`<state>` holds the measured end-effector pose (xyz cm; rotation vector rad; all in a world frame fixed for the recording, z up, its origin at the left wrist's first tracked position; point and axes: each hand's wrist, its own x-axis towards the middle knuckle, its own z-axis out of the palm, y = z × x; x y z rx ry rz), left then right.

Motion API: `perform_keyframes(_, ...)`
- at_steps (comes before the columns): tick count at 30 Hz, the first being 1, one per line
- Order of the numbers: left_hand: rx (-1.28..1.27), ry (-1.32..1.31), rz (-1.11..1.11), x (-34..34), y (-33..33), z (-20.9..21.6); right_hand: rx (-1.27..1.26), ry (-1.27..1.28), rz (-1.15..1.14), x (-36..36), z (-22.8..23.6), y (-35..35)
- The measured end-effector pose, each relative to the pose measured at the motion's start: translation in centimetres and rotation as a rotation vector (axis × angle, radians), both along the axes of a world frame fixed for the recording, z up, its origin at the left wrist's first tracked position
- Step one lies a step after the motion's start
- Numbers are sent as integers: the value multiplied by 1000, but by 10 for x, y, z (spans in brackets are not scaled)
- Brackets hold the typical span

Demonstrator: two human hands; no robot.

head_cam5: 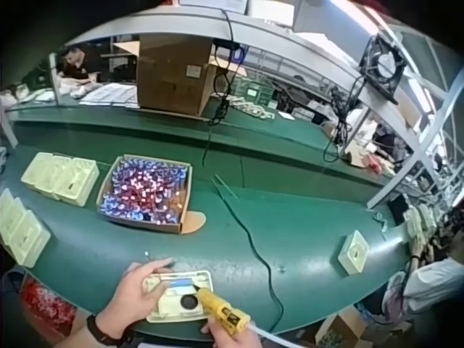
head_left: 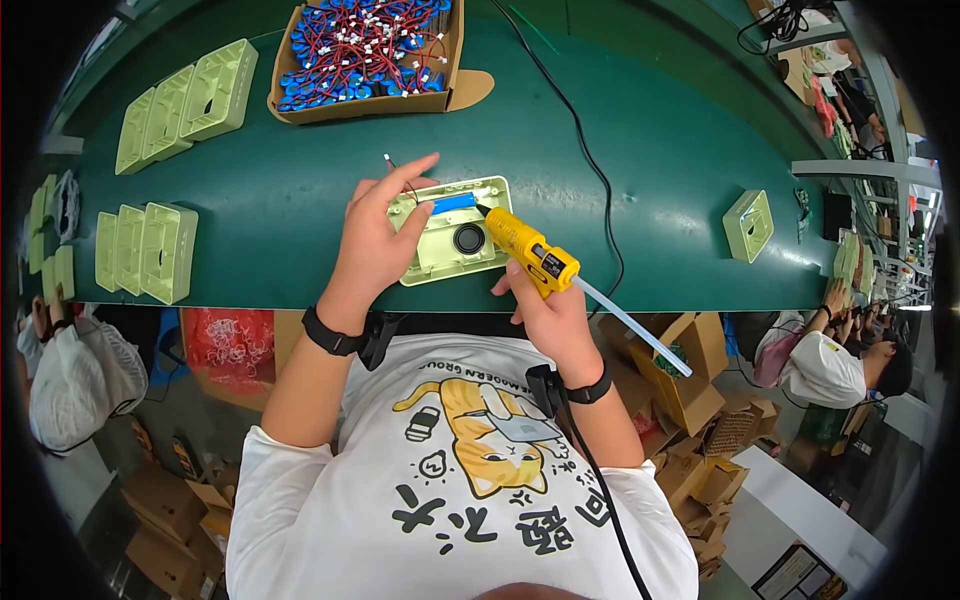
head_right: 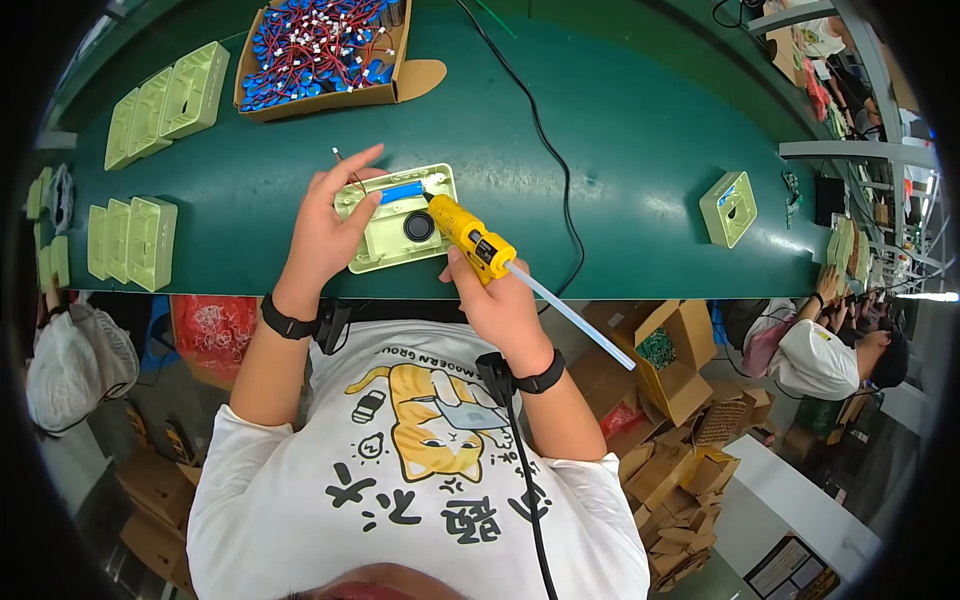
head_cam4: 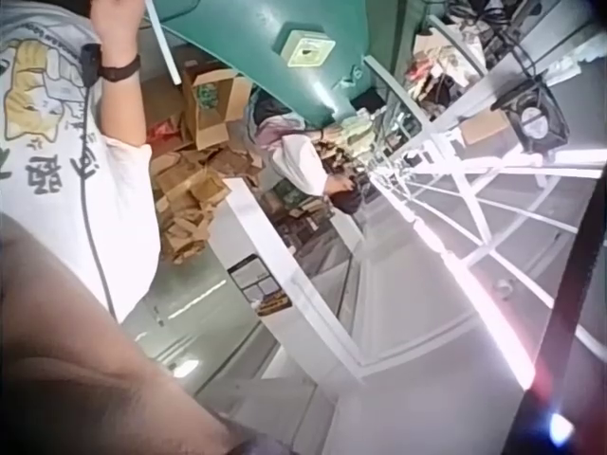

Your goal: The person picks up a battery from a box, places it into a plastic housing, and applies adhesive using a glue gun. They repeat this process several times, occasionally adjusting the components within the housing by hand.

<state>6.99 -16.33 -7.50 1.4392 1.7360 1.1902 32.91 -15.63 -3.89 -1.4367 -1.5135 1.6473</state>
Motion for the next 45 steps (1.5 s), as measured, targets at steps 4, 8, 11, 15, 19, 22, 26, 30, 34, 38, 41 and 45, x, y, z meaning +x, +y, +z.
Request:
perform_keyframes(4, 53, -54, 55, 4, -2, -4, 139, -31, 34, 2, -22, -1)
perform_keyframes(8, 159, 1, 121, 6, -8, -4, 99, -49, 10, 1, -23, -2)
perform_keyframes(11, 241, 84, 149, 7, -16, -1, 186, -155, 39, 2, -21, -4)
perform_keyframes(15, 351, 219, 153, 7, -24, -2, 128, -136, 43, 1, -9, 0)
perform_keyframes(19, 423, 323, 129, 5, -25, -6, 273, -107, 85, 4, 11, 1)
perform_keyframes(22, 394, 319, 115, 5, -27, -7, 284, -128, 200, 4, 25, 8)
perform_keyframes(26, 384, 350, 96, 2, -29, -4, 268, -123, 276, -10, 20, 15)
perform_keyframes(30, 372, 314, 59, -2, -29, -3, 119, -157, 272, -22, 32, 22)
perform_keyframes(34, 310, 225, -70, -12, -32, -6, 22, -165, 255, -29, 42, 26)
perform_keyframes(38, 300, 226, -157, -19, -35, -3, 6, -152, 249, -31, 39, 26)
perform_keyframes(41, 231, 282, -231, -22, -43, 6, -12, -178, 276, -35, 42, 27)
perform_keyframes(45, 226, 302, -268, -25, -44, 6, 9, -209, 314, -40, 37, 23)
